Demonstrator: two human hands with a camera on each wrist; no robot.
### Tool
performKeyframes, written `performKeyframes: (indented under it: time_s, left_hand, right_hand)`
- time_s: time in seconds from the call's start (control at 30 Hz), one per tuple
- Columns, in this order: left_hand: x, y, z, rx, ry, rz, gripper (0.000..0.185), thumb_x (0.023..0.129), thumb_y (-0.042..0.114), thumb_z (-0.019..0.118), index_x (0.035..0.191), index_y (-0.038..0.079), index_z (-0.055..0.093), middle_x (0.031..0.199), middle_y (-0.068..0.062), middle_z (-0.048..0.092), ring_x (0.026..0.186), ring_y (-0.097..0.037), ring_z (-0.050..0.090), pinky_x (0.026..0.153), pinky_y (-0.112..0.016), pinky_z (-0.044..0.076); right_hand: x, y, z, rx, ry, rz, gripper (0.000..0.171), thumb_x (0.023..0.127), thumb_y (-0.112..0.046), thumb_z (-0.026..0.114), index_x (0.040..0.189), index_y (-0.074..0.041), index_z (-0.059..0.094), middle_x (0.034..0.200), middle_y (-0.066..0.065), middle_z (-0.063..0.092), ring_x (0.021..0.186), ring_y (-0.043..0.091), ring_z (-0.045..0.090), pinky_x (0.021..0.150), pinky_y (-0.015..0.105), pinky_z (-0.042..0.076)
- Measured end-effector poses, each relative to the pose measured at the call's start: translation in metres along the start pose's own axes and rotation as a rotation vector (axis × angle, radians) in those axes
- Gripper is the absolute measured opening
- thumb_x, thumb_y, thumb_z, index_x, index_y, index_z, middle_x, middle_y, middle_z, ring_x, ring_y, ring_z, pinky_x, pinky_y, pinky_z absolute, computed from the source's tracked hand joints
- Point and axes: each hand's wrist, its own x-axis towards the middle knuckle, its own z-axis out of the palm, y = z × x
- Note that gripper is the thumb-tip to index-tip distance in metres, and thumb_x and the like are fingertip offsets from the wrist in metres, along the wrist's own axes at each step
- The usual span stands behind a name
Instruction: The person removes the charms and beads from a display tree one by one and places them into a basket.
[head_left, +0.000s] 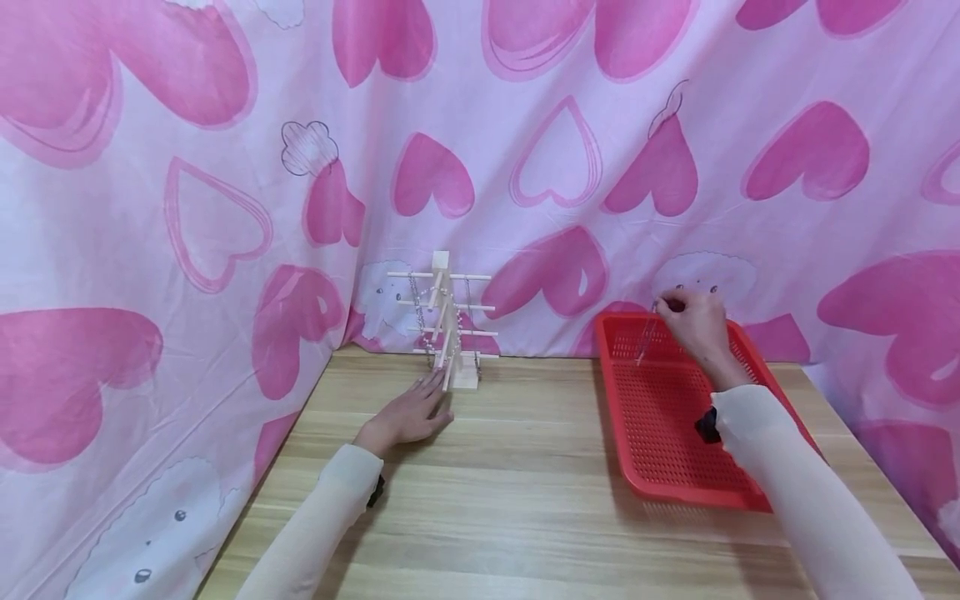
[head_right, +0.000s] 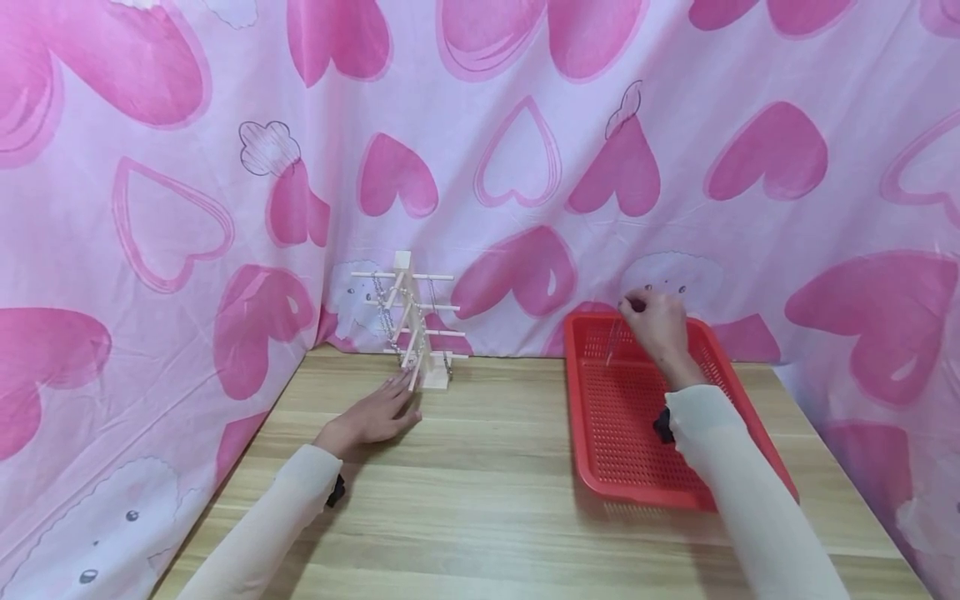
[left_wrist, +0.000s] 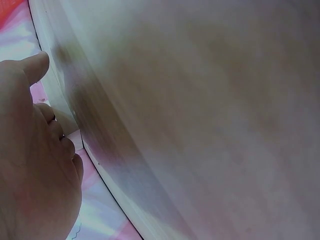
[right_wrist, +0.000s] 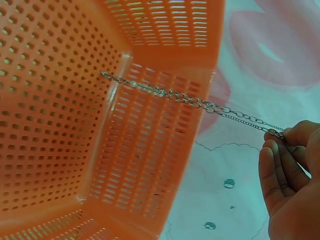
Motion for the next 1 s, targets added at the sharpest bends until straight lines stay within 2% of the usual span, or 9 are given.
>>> performKeyframes:
  time_s: [0.2,0.33,0.63,1.0]
  left_hand:
    - [0.000,0.001,0.001,-0.022,0.006,0.004,0.080,0.111,0.045,0.045,0.167,-0.005,0.017,0.179,-0.022,0.007,0.166,-0.042,0.010,0.137,-0.055,0.016]
    - [0.000,0.002,-0.003,-0.016,0.008,-0.005,0.080,0.112,0.045,0.044,0.168,-0.003,0.016,0.179,-0.020,0.007,0.166,-0.040,0.011,0.137,-0.053,0.017]
    - [0.000,0.001,-0.002,-0.011,-0.008,-0.020,0.081,0.112,0.049,0.043,0.169,0.000,0.013,0.180,-0.017,0.005,0.167,-0.037,0.008,0.137,-0.051,0.016]
    - [-0.002,0.003,-0.005,-0.013,-0.008,-0.008,0.081,0.112,0.049,0.043,0.169,-0.002,0.015,0.179,-0.018,0.005,0.167,-0.038,0.009,0.137,-0.052,0.016]
  right_hand:
    - [-0.001,0.005,0.009,-0.019,-0.043,-0.012,0.026,0.105,-0.017,0.066,0.119,0.001,0.078,0.108,0.024,0.077,0.091,0.033,0.068,0.072,0.033,0.054]
    - [-0.001,0.007,0.015,-0.026,-0.081,-0.011,0.026,0.105,-0.016,0.065,0.119,0.002,0.077,0.107,0.024,0.077,0.091,0.034,0.067,0.076,0.043,0.057]
    - [-0.005,0.013,0.029,-0.022,-0.228,0.073,0.027,0.106,-0.015,0.063,0.125,0.000,0.074,0.107,0.022,0.073,0.088,0.032,0.064,0.069,0.032,0.054]
    - [-0.007,0.017,0.034,-0.068,-0.272,0.108,0.028,0.105,-0.015,0.063,0.124,0.003,0.074,0.109,0.025,0.073,0.091,0.035,0.063,0.074,0.037,0.053]
